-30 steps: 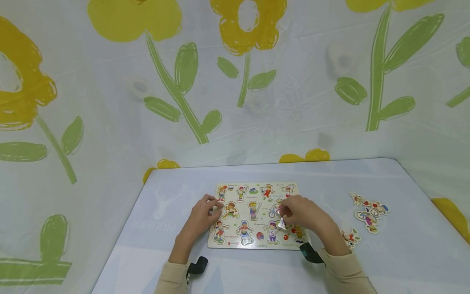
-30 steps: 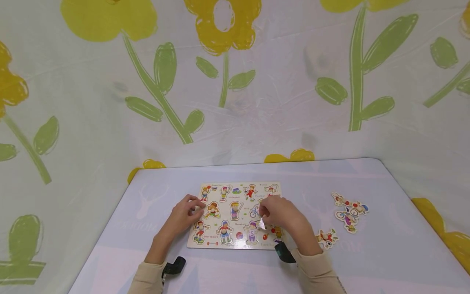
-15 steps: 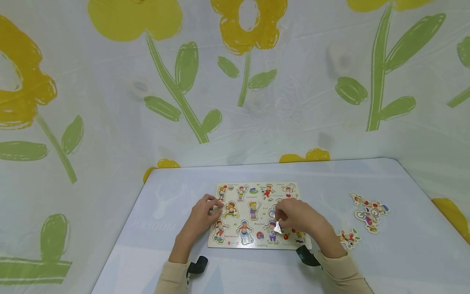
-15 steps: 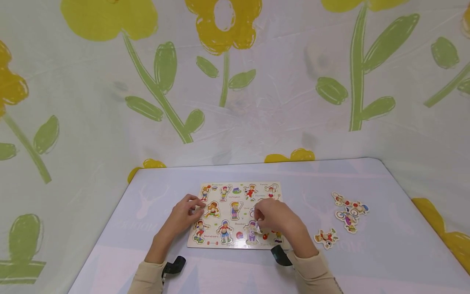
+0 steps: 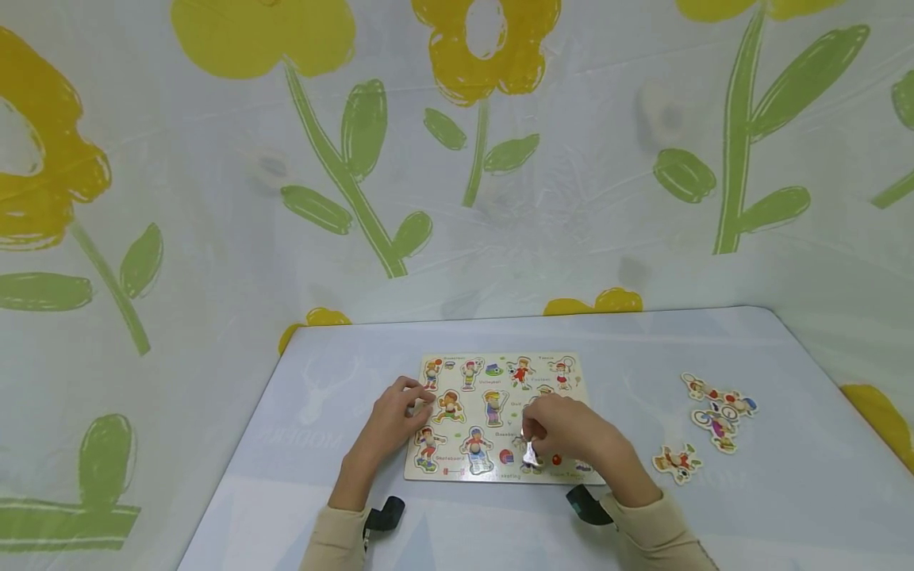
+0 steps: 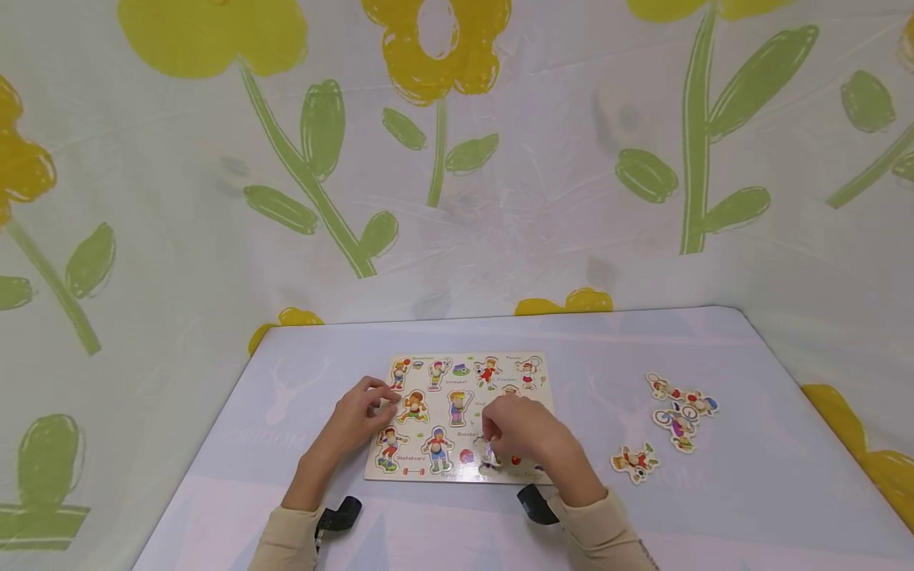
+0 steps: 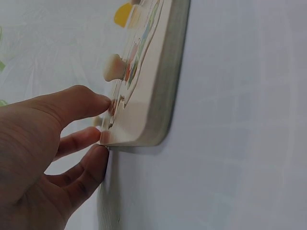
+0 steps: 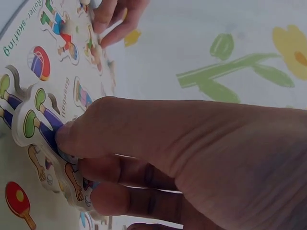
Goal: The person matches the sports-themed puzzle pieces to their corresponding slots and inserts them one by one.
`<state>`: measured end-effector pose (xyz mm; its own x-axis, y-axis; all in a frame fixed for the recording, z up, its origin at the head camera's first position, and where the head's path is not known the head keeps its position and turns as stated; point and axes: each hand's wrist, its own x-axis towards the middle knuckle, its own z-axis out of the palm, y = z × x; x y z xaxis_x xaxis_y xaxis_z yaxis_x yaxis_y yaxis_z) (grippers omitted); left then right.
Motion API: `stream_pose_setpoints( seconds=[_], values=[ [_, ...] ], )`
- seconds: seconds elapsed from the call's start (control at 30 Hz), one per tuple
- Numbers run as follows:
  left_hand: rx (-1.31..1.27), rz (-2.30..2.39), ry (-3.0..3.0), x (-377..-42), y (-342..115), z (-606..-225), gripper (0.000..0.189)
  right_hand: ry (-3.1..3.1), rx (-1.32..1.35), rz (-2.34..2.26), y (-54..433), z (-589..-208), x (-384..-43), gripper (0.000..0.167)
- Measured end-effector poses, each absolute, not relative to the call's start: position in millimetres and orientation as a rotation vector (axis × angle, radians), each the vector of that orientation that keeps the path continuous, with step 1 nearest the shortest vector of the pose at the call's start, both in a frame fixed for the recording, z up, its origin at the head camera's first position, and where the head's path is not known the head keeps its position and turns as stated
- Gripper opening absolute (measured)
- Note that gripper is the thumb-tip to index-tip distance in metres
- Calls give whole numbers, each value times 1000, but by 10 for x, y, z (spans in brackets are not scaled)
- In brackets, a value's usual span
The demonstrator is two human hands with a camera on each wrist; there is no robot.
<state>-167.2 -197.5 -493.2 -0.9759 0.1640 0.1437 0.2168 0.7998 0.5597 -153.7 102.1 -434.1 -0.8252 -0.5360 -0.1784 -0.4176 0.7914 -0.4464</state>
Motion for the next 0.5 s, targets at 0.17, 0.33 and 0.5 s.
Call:
stream_pose_setpoints(
  seconds=[0.17,0.33,0.5],
  values=[
    [-304,-912,-2899,-1680,-1969,-4931,16,2669,-725,-565,983,-4305,-1510,17],
    [-303,-905,-2901,-1680,-1967,-4931,15,2663,-699,-568,973,-4274,-1491,17],
    [-296,-907,-2904,-1675,-1971,-4934,16,2645,-717,-572,974,-4300,-1498,16]
  ],
)
